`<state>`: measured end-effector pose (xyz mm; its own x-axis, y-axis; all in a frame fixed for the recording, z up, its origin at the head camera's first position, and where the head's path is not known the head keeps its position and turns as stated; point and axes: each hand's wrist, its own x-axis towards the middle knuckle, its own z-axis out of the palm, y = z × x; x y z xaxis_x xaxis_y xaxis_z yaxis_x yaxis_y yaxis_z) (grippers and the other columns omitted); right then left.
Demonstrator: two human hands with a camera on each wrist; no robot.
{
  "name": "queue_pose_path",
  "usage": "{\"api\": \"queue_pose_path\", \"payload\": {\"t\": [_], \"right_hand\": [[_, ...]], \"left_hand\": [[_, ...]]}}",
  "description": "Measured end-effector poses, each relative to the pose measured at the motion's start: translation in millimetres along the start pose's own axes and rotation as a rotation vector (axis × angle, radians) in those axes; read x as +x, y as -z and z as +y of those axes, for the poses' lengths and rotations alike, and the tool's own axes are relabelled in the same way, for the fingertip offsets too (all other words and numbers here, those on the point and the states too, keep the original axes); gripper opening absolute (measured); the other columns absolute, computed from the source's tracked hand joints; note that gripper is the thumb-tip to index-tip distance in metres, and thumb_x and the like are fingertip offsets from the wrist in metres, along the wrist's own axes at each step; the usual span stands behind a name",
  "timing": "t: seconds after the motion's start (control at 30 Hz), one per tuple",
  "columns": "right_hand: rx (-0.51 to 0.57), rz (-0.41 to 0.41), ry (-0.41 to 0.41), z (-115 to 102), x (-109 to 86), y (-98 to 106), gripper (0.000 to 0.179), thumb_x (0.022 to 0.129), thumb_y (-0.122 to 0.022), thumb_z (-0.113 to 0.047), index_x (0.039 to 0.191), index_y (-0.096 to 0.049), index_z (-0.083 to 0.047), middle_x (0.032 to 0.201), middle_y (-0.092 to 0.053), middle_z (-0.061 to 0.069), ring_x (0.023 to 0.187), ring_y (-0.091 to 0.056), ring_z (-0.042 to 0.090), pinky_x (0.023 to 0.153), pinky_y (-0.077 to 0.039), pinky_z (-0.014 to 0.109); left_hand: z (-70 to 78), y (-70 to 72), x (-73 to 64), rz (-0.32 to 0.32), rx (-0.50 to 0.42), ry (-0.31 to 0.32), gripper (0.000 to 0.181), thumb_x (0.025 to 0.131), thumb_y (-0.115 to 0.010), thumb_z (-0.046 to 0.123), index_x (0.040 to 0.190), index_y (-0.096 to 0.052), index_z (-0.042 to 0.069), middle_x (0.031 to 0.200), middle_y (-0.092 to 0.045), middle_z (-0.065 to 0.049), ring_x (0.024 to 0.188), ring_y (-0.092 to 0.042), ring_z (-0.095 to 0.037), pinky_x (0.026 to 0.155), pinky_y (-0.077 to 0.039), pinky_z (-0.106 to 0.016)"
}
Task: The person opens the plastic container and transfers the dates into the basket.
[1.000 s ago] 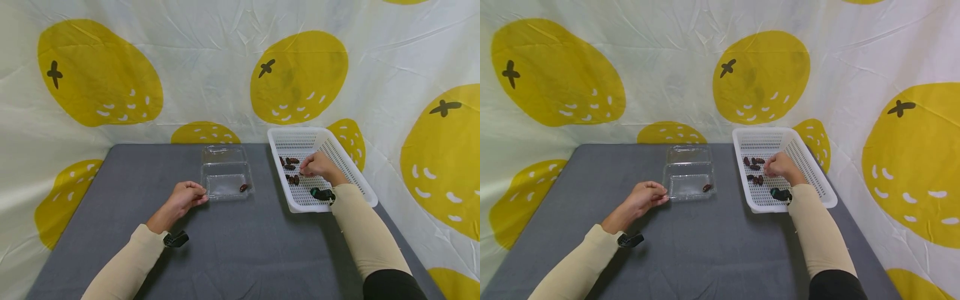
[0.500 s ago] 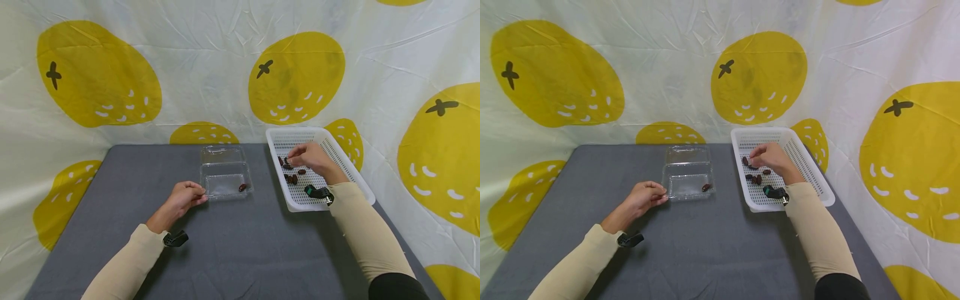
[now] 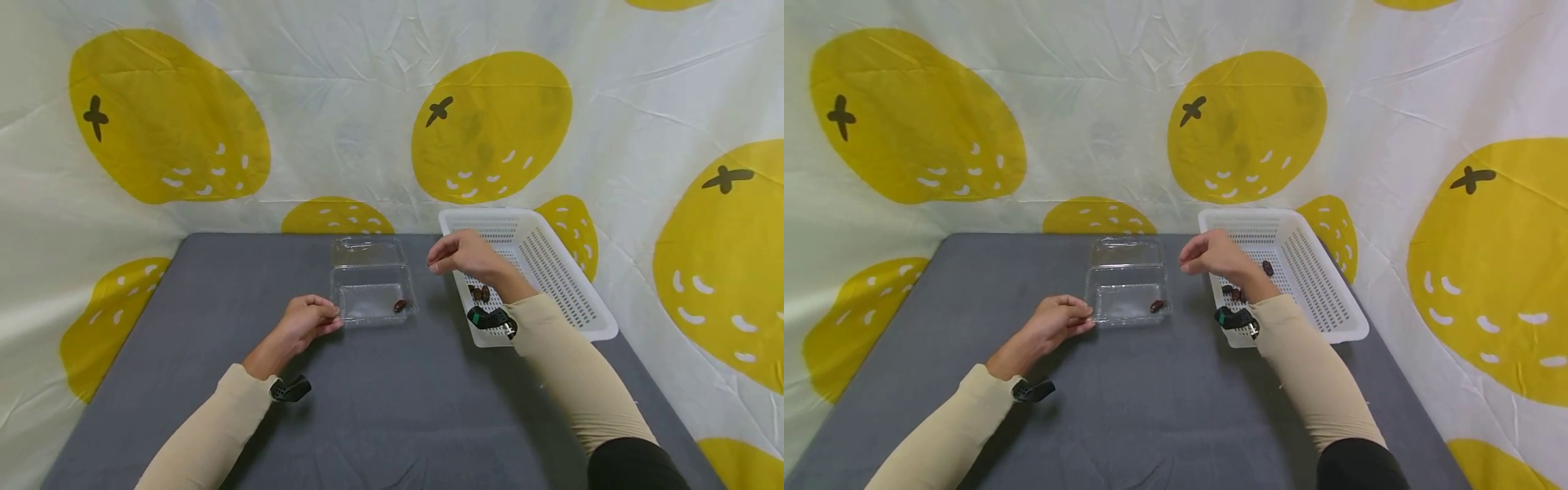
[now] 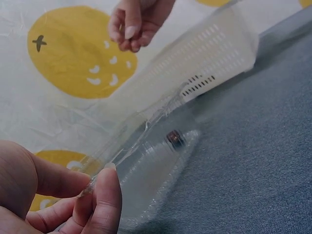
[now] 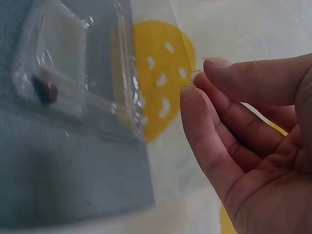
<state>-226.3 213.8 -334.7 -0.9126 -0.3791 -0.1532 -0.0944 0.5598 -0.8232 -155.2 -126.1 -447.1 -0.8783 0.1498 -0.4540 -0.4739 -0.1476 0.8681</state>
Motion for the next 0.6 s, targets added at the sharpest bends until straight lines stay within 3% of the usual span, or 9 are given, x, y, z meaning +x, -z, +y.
{"api": "queue_pose_path", "payload": {"t": [0.3,0.6], "right_hand": [[-0.028,-0.108,0.008,-4.2,20.3,-35.3,0.017,0.086,-0.080,0.000,0.103,-0.077,0.001,0.094,-0.079,0.010,0.090,-0.075,0.026,0.086,-0.062,0.037],[-0.113,-0.195,0.059,8.1,41.6,-58.2,0.016,0.082,-0.080,0.008,0.097,-0.077,0.003,0.091,-0.080,0.014,0.077,-0.074,0.012,0.078,-0.063,0.030]], "left_hand": [[-1.0,0.2,1.2,-0.004,-0.004,-0.003,0.008,0.098,-0.065,-0.005,0.097,-0.063,0.002,0.082,-0.065,-0.005,0.071,-0.070,-0.013,0.069,-0.065,-0.024],[1.0,-1.1,-0.5,0.007,-0.010,0.000,0.007,0.098,-0.064,-0.005,0.096,-0.062,0.001,0.081,-0.065,-0.006,0.070,-0.070,-0.013,0.068,-0.065,-0.025]]}}
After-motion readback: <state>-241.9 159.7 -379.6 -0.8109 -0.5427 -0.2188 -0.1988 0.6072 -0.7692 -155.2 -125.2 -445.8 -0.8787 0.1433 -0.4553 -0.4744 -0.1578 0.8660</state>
